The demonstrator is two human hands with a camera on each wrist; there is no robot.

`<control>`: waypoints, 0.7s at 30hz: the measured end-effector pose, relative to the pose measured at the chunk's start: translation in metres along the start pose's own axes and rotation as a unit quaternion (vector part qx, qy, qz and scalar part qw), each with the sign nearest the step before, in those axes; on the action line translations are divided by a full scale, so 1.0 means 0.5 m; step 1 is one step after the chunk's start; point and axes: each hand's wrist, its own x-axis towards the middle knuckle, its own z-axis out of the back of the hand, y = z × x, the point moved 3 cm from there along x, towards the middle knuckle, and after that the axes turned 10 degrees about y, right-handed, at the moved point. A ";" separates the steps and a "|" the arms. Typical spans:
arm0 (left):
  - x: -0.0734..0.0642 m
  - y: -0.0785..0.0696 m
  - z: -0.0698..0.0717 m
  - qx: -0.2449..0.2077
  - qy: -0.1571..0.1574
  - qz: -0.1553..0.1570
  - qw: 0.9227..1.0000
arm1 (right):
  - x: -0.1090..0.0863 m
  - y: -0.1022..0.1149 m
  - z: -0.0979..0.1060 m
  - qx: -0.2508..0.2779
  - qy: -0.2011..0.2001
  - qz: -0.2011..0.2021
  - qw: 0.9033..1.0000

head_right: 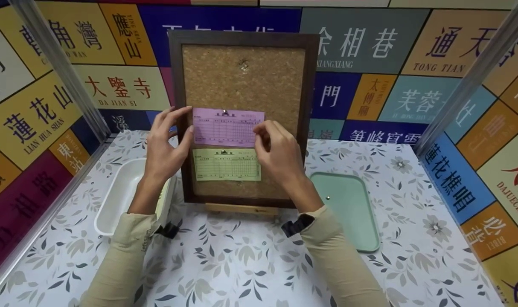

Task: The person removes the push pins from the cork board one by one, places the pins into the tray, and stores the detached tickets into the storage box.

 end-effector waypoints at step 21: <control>0.019 -0.009 -0.008 -0.022 -0.028 0.001 0.999 | 0.044 0.032 -0.030 -0.085 0.005 0.010 0.996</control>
